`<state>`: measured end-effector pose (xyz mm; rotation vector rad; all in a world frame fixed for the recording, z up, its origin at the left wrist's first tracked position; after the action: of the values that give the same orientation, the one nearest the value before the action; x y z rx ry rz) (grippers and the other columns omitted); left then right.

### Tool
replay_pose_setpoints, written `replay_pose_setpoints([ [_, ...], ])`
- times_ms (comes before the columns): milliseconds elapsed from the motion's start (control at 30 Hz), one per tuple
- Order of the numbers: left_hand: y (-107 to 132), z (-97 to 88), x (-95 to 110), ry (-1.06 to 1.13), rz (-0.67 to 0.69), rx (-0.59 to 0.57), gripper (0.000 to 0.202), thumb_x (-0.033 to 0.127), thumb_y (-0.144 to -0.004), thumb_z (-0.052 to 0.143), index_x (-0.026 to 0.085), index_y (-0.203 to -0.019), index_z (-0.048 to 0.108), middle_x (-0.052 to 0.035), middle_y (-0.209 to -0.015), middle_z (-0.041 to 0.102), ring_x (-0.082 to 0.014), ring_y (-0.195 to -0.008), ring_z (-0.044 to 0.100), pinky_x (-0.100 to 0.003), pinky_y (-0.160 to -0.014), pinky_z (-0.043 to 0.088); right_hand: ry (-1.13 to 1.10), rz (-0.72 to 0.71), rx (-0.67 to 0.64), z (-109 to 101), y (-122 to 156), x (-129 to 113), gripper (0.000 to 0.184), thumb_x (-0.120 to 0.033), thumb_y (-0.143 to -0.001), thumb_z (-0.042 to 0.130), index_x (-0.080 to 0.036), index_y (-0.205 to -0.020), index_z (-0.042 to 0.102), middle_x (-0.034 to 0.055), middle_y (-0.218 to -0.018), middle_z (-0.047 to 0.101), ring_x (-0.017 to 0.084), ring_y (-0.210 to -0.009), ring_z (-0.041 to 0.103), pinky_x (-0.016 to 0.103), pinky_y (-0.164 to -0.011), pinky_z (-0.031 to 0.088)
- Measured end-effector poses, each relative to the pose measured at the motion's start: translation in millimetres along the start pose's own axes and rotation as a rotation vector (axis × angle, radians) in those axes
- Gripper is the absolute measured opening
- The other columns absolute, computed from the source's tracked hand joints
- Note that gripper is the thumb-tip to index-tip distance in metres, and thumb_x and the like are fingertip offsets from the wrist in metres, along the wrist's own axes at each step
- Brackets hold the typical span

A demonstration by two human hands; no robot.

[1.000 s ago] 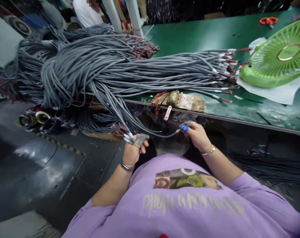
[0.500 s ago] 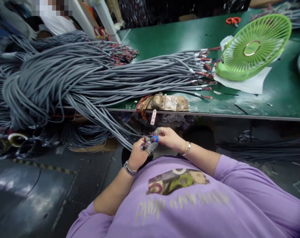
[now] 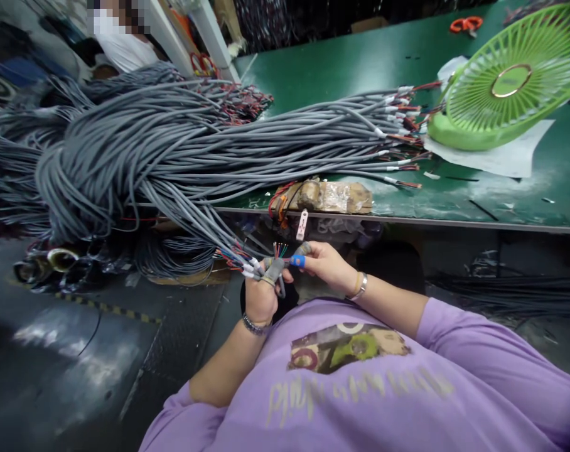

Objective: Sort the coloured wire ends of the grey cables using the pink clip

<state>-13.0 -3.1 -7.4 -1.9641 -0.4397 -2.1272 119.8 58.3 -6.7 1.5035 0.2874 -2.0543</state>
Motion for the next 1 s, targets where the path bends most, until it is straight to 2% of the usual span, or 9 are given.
replay_pose_setpoints([
  [100, -1, -1.9, -2, 0.041, -0.014, 0.094, 0.029, 0.041, -0.078, 0.069, 0.015, -0.068, 0.063, -0.0005, -0.059, 0.066, -0.0072, -0.043, 0.055, -0.016, -0.036, 0.027, 0.037, -0.007, -0.017, -2, 3, 1, 0.039, -0.045, -0.061, 0.081, -0.014, -0.066, 0.057, -0.0037, -0.054, 0.054, 0.006, -0.048, 0.042, 0.021, -0.046, 0.03],
  [200, -3, -2.8, -1, 0.043, -0.023, 0.119, 0.029, 0.039, -0.075, 0.07, 0.015, -0.064, 0.06, 0.0001, -0.057, 0.065, -0.0067, -0.041, 0.055, -0.016, -0.034, 0.025, 0.065, 0.019, -0.037, -5, 4, 4, 0.04, -0.046, -0.062, 0.081, -0.015, -0.066, 0.057, -0.0035, -0.055, 0.054, 0.007, -0.049, 0.042, 0.021, -0.047, 0.032],
  [333, -1, -1.2, 0, -0.015, -0.055, 0.081, 0.029, 0.038, -0.075, 0.07, 0.015, -0.06, 0.058, 0.0015, -0.051, 0.061, -0.0062, -0.038, 0.052, -0.017, -0.034, 0.025, 0.034, 0.076, 0.009, -11, 1, 6, 0.041, -0.051, -0.066, 0.076, -0.015, -0.077, 0.059, -0.0012, -0.067, 0.058, 0.008, -0.055, 0.046, 0.021, -0.051, 0.038],
  [433, 3, 1.6, -3, -0.057, -0.053, 0.025, 0.029, 0.038, -0.076, 0.069, 0.015, -0.061, 0.059, 0.0016, -0.051, 0.061, -0.0063, -0.039, 0.051, -0.017, -0.036, 0.03, 0.033, 0.052, -0.044, -6, -3, 2, 0.043, -0.049, -0.066, 0.078, -0.015, -0.086, 0.061, 0.0009, -0.078, 0.061, 0.01, -0.065, 0.051, 0.021, -0.054, 0.04],
  [600, 5, 5.3, -9, -0.094, -0.048, -0.076, 0.027, 0.037, -0.077, 0.069, 0.015, -0.062, 0.062, 0.0004, -0.053, 0.063, -0.0069, -0.04, 0.051, -0.018, -0.039, 0.036, -0.025, 0.037, -0.095, 5, -8, -3, 0.043, -0.044, -0.062, 0.082, -0.013, -0.082, 0.06, -0.0006, -0.072, 0.06, 0.01, -0.063, 0.051, 0.023, -0.057, 0.039],
  [700, 4, 5.3, -10, -0.097, -0.056, -0.096, 0.028, 0.037, -0.077, 0.068, 0.015, -0.062, 0.062, 0.0001, -0.052, 0.062, -0.007, -0.04, 0.052, -0.018, -0.039, 0.036, -0.069, 0.037, -0.134, 5, -6, -1, 0.04, -0.042, -0.064, 0.081, -0.013, -0.082, 0.061, -0.0011, -0.07, 0.06, 0.01, -0.063, 0.052, 0.023, -0.059, 0.04],
  [867, 2, 2.8, -9, -0.068, -0.051, -0.082, 0.032, 0.039, -0.078, 0.069, 0.015, -0.059, 0.06, 0.0008, -0.05, 0.06, -0.0066, -0.04, 0.051, -0.017, -0.038, 0.033, -0.168, 0.062, -0.11, -11, -3, 13, 0.041, -0.037, -0.062, 0.083, -0.013, -0.09, 0.065, 0.0025, -0.084, 0.065, 0.009, -0.069, 0.053, 0.021, -0.059, 0.04],
  [1000, 0, 3.8, -9, -0.033, -0.058, -0.114, 0.029, 0.04, -0.078, 0.069, 0.016, -0.063, 0.062, 0.001, -0.052, 0.061, -0.0076, -0.041, 0.052, -0.019, -0.039, 0.036, -0.341, 0.152, -0.011, -27, -5, 24, 0.044, -0.049, -0.064, 0.08, -0.015, -0.087, 0.064, 0.0018, -0.08, 0.064, 0.008, -0.061, 0.051, 0.021, -0.057, 0.043],
])
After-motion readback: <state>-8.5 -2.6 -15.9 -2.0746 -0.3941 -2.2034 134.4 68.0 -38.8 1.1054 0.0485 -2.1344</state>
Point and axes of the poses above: each hand's wrist, its own y-axis away from the middle knuckle, its own z-axis out of the palm, x = y × z, the point moved 4 cm from there along -y, towards the middle knuckle
